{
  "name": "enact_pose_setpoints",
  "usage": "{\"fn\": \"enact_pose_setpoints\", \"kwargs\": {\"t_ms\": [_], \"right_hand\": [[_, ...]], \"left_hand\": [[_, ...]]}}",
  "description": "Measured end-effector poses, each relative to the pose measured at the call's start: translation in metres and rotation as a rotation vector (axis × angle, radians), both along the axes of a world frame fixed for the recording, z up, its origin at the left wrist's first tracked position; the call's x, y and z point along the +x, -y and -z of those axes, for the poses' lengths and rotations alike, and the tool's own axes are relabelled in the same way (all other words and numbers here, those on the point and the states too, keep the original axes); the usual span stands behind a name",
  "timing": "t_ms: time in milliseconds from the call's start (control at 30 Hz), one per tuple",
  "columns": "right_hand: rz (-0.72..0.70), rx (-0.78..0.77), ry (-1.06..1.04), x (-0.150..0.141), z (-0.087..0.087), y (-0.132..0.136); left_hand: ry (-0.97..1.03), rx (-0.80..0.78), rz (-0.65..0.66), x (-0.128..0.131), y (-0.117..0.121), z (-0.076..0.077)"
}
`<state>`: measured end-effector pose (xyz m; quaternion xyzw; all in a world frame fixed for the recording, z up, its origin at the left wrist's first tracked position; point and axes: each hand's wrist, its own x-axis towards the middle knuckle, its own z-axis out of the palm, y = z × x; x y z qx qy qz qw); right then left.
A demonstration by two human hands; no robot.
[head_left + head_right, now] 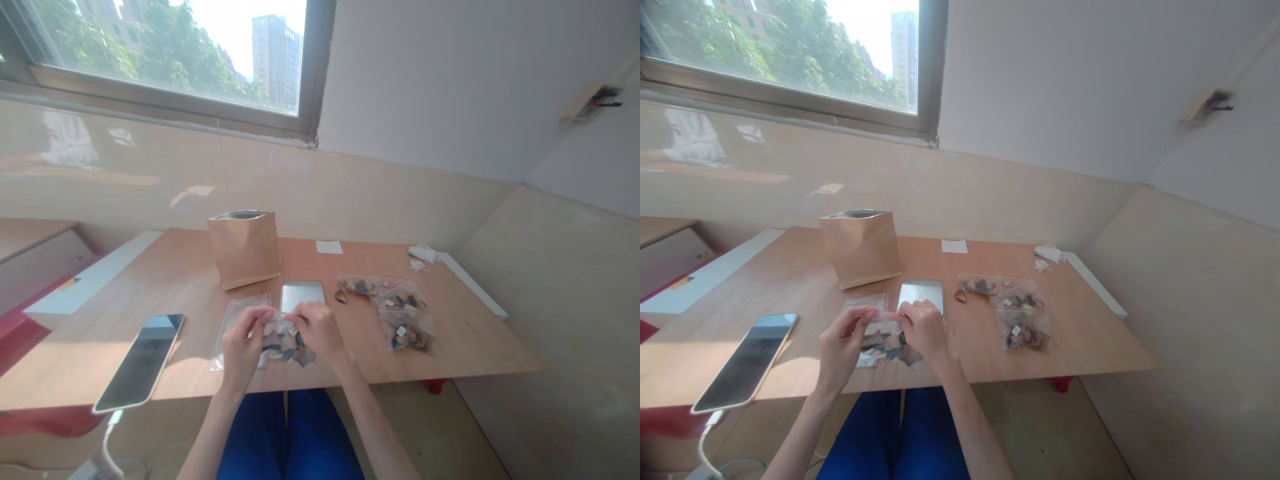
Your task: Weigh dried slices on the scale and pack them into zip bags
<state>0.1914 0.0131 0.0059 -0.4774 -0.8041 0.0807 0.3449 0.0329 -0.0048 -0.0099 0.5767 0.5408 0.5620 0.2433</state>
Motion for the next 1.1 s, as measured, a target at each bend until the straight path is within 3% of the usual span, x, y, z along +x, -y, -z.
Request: {"fn": "enact_pose_setpoints", "kwargs": {"t_ms": [367,500,567,733,1000,1100], "right_hand": [[-0.031,0.017,0.004,0.006,0.010,0.003],[-0.050,0.021,-0.039,0.005,0.008,0.003],[-0.080,0.014,-0.071,0.006,0.004,0.004],[-0.105,-0.032,-0.082,0.008,0.001,0.006],[-0.054,0.059,0.016,0.007,0.001,0.008],[-0.090,0.017,0.033,0.010,-0.003,0.008]], "left_hand": [[0.101,-0.121,0.012,0.000,0.003,0.006],[0.171,-0.123,0.101,0.001,0.002,0.000],[0.160,-0.115,0.147,-0.001,0.001,-0.003],[0.100,-0.098,0.053,-0.010,-0.002,-0.003],[0.061,-0.094,0.221,-0.006,0.002,-0.001],[0.079,-0.073,0.170,-0.007,0.003,-0.004]]}}
